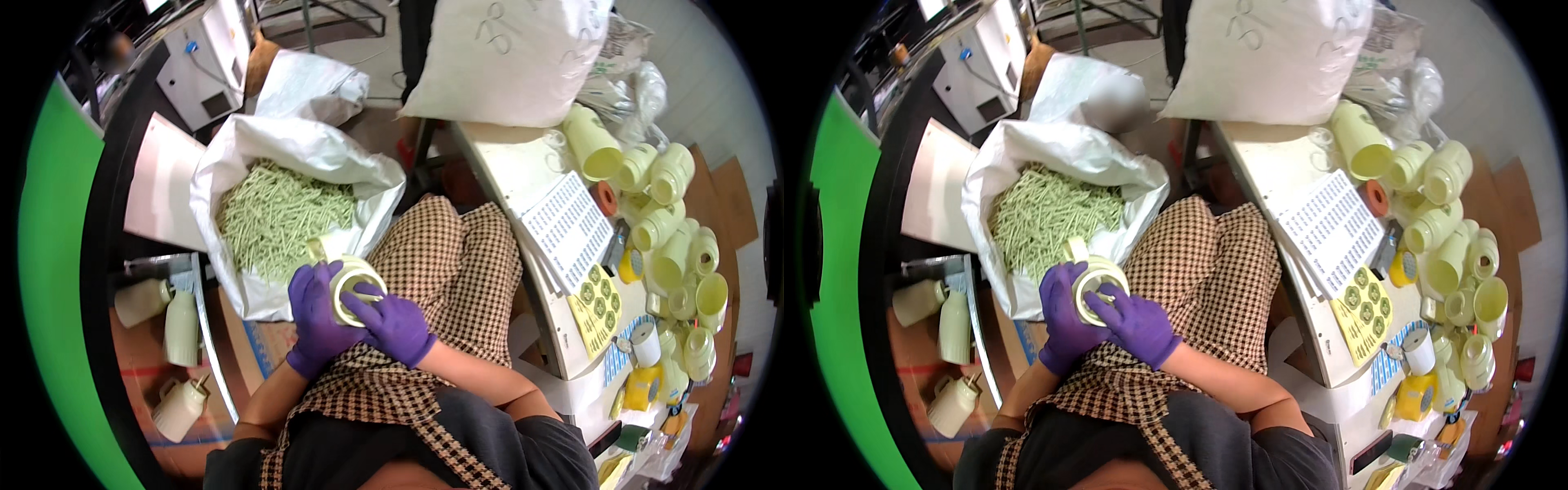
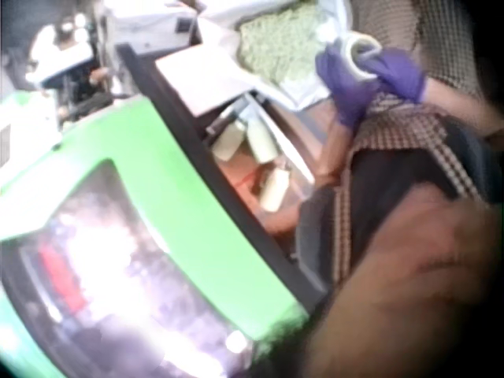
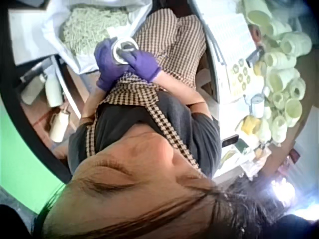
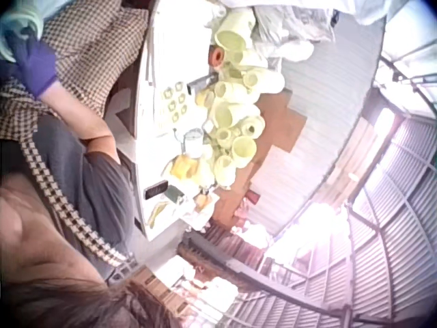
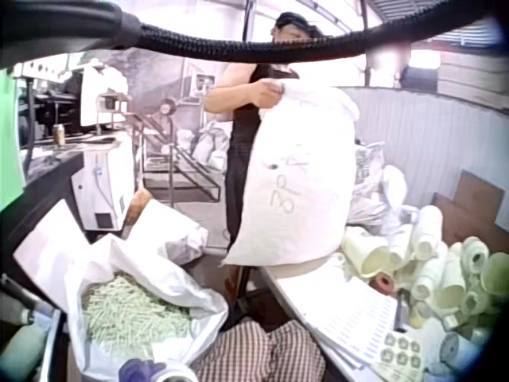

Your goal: The person applies adhesive labels to the exterior of large yellow containers, places them into a shipping box, and then retrieves components from a large white bag to begin the process with another unit.

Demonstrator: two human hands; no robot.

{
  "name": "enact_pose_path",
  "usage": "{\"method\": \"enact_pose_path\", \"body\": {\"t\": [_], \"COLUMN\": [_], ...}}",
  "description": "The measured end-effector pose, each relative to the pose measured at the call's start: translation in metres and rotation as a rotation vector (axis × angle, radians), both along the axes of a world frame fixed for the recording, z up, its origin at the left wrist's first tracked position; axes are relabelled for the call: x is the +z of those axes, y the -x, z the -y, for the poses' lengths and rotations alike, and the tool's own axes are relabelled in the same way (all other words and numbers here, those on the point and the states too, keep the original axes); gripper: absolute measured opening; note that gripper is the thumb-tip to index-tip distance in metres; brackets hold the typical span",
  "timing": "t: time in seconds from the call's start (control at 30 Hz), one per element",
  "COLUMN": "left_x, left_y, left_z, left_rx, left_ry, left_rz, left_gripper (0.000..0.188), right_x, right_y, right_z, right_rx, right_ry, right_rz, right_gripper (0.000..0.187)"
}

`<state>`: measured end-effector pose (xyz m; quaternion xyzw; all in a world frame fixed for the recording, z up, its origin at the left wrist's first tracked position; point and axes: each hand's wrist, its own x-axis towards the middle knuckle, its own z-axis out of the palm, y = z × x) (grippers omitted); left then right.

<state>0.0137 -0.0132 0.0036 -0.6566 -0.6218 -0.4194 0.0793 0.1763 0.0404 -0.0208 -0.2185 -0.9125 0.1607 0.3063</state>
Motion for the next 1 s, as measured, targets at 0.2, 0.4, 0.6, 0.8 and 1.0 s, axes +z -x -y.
{"method": "enact_pose_path", "body": {"t": [0.2,0.4,0.6,0.8,1.0], "left_x": [-0.021,-0.029,-0.045,-0.036,-0.064], "left_y": [-0.011,0.012,0.082,0.134,0.118], "left_z": [0.004,-0.020,-0.090,-0.095,-0.074], "left_rx": [0.024,0.029,0.061,0.102,-0.242], "left_ry": [-0.018,0.023,-0.069,-0.178,0.065], "left_rz": [-0.070,-0.059,0.191,-0.010,-0.180], "left_gripper": [0.078,0.089,0.099,0.072,0.041], "right_x": [-0.014,0.004,0.049,0.071,-0.003], "right_y": [-0.001,0.013,-0.054,-0.175,-0.215], "right_z": [-0.004,-0.037,-0.091,-0.251,-0.419], "right_rx": [0.071,0.149,0.134,-0.715,-1.135], "right_ry": [0.198,0.368,-0.014,-0.494,-0.004], "right_rz": [0.172,0.369,-0.084,0.078,1.046], "right_gripper": [0.027,0.072,0.073,0.011,0.033]}}
